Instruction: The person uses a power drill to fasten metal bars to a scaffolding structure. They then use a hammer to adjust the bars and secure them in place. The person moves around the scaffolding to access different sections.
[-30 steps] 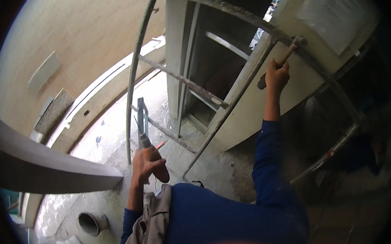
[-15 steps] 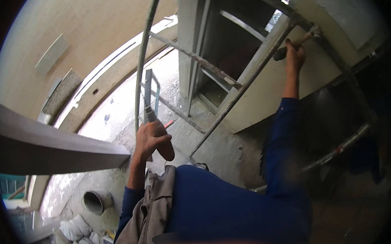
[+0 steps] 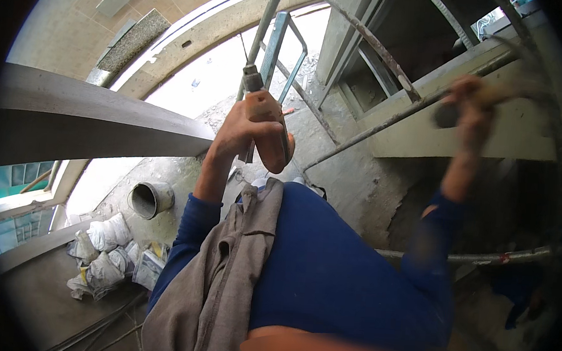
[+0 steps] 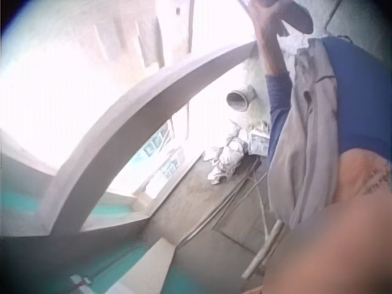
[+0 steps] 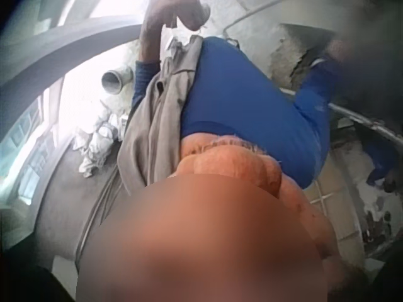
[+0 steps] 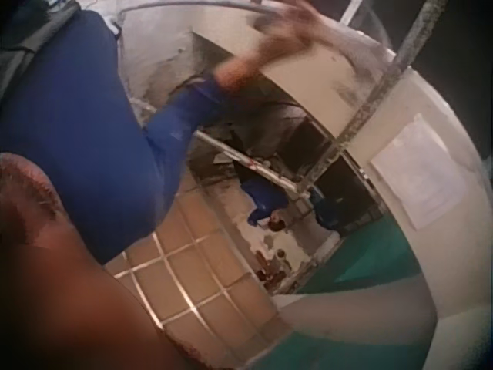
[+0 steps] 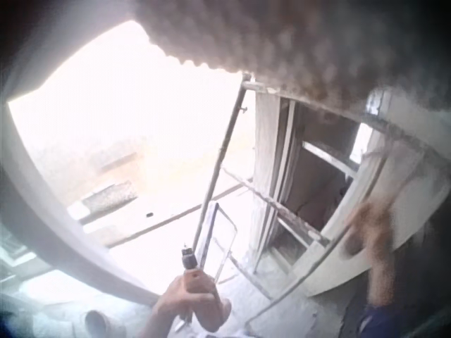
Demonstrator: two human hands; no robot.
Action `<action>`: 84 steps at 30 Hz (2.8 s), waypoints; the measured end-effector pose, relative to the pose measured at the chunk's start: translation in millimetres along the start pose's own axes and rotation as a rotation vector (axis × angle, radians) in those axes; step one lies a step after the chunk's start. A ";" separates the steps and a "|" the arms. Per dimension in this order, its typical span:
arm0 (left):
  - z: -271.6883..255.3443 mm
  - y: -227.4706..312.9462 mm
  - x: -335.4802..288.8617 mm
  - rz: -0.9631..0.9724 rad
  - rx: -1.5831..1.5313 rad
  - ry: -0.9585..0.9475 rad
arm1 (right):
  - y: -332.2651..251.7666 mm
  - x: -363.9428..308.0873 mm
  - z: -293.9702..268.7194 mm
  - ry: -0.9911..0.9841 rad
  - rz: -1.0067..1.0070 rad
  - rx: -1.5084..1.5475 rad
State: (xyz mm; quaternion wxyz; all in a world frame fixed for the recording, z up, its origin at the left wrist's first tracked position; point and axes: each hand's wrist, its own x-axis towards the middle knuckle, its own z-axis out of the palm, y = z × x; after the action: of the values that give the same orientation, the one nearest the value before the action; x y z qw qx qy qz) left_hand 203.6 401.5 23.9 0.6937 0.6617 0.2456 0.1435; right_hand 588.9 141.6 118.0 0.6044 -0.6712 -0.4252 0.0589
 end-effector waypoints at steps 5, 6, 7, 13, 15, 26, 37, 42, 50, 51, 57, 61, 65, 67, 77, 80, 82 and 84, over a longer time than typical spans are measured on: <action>-3.7 2.7 3.9 0.002 -0.135 0.016 | 51.2 -122.8 173.8 -0.633 0.152 0.611; -2.8 3.3 3.9 0.006 -0.163 0.029 | 58.6 -135.2 191.3 -0.668 0.202 0.677; -1.9 3.5 3.9 0.005 -0.178 0.025 | 64.9 -144.0 203.1 -0.715 0.316 0.759; -0.6 -1.4 -0.5 -0.044 -0.297 0.052 | 64.6 -170.5 228.2 -0.682 0.492 0.816; 1.2 -6.4 0.2 -0.046 -0.318 0.082 | 61.4 -175.6 229.6 -0.636 0.457 0.851; 17.6 -17.6 5.3 -0.043 -0.328 0.100 | 64.6 -192.6 223.9 -0.505 0.517 0.731; 9.3 -29.8 25.6 0.047 0.492 0.107 | 8.3 -103.5 177.9 -0.441 0.365 0.384; 13.0 -32.7 21.8 0.091 0.708 0.119 | -19.9 -89.3 180.0 -0.529 0.232 0.226; 17.6 -41.3 16.9 0.092 0.721 0.142 | -25.5 -86.3 175.3 -0.516 0.061 0.060; 16.7 -42.2 17.3 0.104 0.729 0.147 | -24.8 -86.3 177.0 -0.526 0.030 0.030; 14.6 -49.5 10.9 0.070 0.759 0.130 | -15.6 -89.0 171.9 -0.468 0.113 0.003; 19.5 -53.3 7.4 0.044 0.699 0.122 | -7.1 -92.5 176.1 -0.491 -0.104 0.113; 27.7 -54.9 7.1 0.181 0.716 0.097 | -3.3 -92.4 184.3 -0.653 0.016 -0.138; 30.7 -54.8 7.0 0.262 0.672 0.115 | -6.2 -95.6 180.3 -0.579 -0.077 -0.044; 33.2 -51.8 4.3 0.045 0.703 0.078 | 0.8 -100.4 166.9 -0.540 0.028 0.001; 35.5 -55.6 3.9 0.058 0.729 0.117 | 4.7 -107.9 161.6 -0.474 -0.088 0.228; 36.3 -60.0 5.7 0.050 0.749 0.104 | 10.0 -110.6 161.6 -0.544 -0.018 0.029; 37.7 -64.7 7.0 0.201 0.729 0.129 | 14.7 -112.5 163.1 -0.627 0.076 -0.164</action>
State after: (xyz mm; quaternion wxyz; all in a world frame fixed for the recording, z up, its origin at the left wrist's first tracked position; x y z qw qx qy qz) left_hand 221.3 367.9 -41.0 0.3785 0.8753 0.2578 0.1553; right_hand 428.4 194.8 13.5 0.3851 -0.6823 -0.5686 0.2508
